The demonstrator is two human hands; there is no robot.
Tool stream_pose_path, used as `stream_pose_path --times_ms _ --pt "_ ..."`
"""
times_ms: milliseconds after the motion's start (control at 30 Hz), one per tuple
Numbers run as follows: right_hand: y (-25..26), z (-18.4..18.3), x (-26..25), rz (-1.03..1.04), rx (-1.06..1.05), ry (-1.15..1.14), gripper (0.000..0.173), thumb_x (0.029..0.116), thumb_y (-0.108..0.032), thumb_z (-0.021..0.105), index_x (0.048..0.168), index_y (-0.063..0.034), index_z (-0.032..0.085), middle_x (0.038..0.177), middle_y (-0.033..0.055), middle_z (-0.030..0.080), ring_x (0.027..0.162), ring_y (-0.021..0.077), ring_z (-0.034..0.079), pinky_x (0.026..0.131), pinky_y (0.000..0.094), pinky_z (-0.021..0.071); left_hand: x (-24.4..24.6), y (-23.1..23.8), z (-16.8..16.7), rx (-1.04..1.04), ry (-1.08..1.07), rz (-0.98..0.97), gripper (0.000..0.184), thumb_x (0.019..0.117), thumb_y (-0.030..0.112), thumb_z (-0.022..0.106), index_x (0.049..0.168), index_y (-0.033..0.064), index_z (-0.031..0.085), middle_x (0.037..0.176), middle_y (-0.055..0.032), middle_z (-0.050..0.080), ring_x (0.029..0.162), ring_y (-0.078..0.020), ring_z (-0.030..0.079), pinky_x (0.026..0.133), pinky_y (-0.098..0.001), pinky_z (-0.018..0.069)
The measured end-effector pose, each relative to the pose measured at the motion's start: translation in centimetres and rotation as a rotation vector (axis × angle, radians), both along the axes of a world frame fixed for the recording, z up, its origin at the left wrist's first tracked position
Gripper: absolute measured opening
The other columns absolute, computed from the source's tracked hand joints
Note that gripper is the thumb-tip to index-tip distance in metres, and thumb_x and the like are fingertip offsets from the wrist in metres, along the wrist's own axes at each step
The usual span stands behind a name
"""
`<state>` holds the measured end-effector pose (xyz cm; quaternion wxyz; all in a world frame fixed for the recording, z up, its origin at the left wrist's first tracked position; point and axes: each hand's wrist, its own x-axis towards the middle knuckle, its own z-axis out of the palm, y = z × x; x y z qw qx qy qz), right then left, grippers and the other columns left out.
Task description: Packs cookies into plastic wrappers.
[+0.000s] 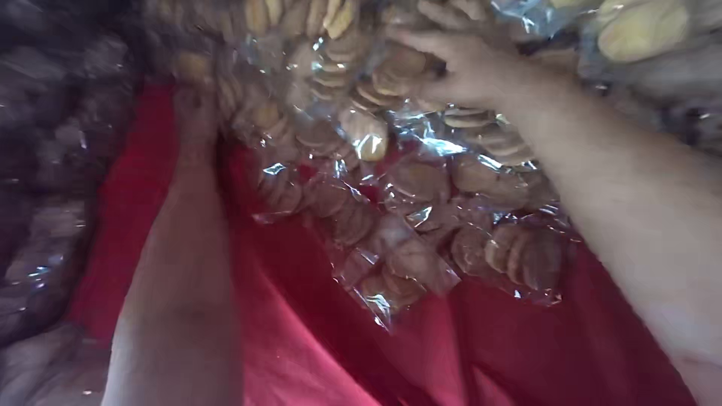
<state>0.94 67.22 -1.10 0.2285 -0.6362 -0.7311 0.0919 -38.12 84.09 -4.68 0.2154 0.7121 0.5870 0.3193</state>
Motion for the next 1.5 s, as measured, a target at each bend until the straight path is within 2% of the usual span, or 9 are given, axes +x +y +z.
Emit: stream_pose_path --times_ms 133,533,733,867,1000,1167,1333,1400,1500 --pt "-2.6 -0.6 -2.2 0.08 0.006 -0.023 0.073 0.0873 -0.066 0.063 0.148 -0.0267 0.055 0.154 0.0169 0.047 0.147 0.0448 0.031 0.113 0.0699 0.0269 8.6 -6.1 -1.2 0.008 -0.187 0.018 0.059 0.1068 0.03 0.048 0.154 -0.0016 0.034 0.149 -0.0235 0.049 0.137 -0.027 0.05 0.114 -0.0411 0.0409" --pt "-32.6 -2.1 4.8 -0.002 -0.169 -0.021 0.057 0.0944 -0.037 0.071 0.142 -0.0073 0.059 0.148 0.0265 0.05 0.141 0.0455 0.043 0.116 0.0611 0.0322 20.8 -43.0 -1.0 -0.114 -0.021 -0.048 0.049 0.1032 0.052 0.045 0.137 0.0226 0.066 0.163 -0.0168 0.033 0.143 -0.0447 0.036 0.112 -0.0674 0.0269" --pt "-56.0 1.0 1.5 -0.371 0.148 0.129 0.046 0.1021 -0.033 0.05 0.137 -0.0048 0.061 0.147 0.0248 0.051 0.137 0.0433 0.046 0.111 0.0604 0.0379 12.0 -54.4 3.5 -0.32 -0.322 -0.387 0.05 0.1093 0.027 0.033 0.156 0.0099 0.041 0.165 -0.0095 0.031 0.151 -0.0198 0.033 0.121 -0.041 0.0307" --pt "-68.8 -6.2 -7.0 -0.278 0.092 0.028 0.042 0.1039 -0.048 0.041 0.134 -0.0281 0.063 0.146 0.0085 0.058 0.138 0.0311 0.05 0.11 0.0601 0.0355 5.5 -60.4 0.4 0.013 0.333 -0.548 0.051 0.1043 0.044 0.042 0.137 0.0139 0.066 0.154 -0.0252 0.045 0.146 -0.0539 0.032 0.115 -0.0763 0.0142" --pt "-68.9 -4.9 -6.6 -0.441 0.179 0.043 0.043 0.1053 -0.039 0.04 0.127 -0.0159 0.069 0.139 0.0211 0.06 0.131 0.0429 0.053 0.106 0.0636 0.0361 4.8 -66.7 2.0 -0.092 0.325 -0.657 0.047 0.1016 0.038 0.052 0.138 0.0119 0.065 0.154 -0.0217 0.046 0.147 -0.0475 0.035 0.119 -0.0694 0.0185" --pt "-61.7 0.2 -11.8 -0.146 0.053 0.092 0.055 0.0849 -0.039 0.075 0.132 -0.0131 0.067 0.135 0.0202 0.062 0.121 0.0451 0.06 0.095 0.0659 0.0476 2.1 -69.8 4.9 -0.092 -0.037 -0.466 0.032 0.0929 0.0 0.054 0.121 -0.0053 0.069 0.142 -0.0257 0.056 0.135 -0.0341 0.052 0.112 -0.0457 0.0426" --pt "-54.6 -1.8 -12.3 -0.047 -0.197 0.038 0.046 0.0938 -0.021 0.071 0.135 -0.0017 0.062 0.139 0.0249 0.058 0.13 0.0435 0.054 0.107 0.0605 0.0425 0.0 -67.6 8.1 -0.089 -0.011 -0.504 0.025 0.0977 -0.003 0.047 0.104 -0.0055 0.071 0.099 -0.0132 0.071 0.083 -0.0121 0.068 0.077 -0.0267 0.0571" --pt "-54.1 -2.0 -11.2 -0.032 -0.238 -0.011 0.062 0.0899 -0.027 0.077 0.142 -0.003 0.055 0.148 0.0253 0.05 0.137 0.0433 0.048 0.111 0.0599 0.0388 0.6 -66.6 8.4 -0.224 0.171 -0.575 0.029 0.1002 0.006 0.053 0.124 -0.0026 0.068 0.121 -0.0183 0.069 0.105 -0.0234 0.07 0.094 -0.037 0.0559" --pt "-54.6 -2.5 -10.4 -0.044 -0.173 -0.065 0.056 0.0926 -0.021 0.073 0.144 -0.0075 0.056 0.152 0.0251 0.045 0.139 0.0452 0.045 0.11 0.0618 0.0395 4.3 -67.5 5.3 -0.314 0.539 -0.542 0.071 0.0958 0.046 0.065 0.157 0.0168 0.041 0.159 -0.0223 0.039 0.147 -0.0417 0.036 0.116 -0.0625 0.0302"
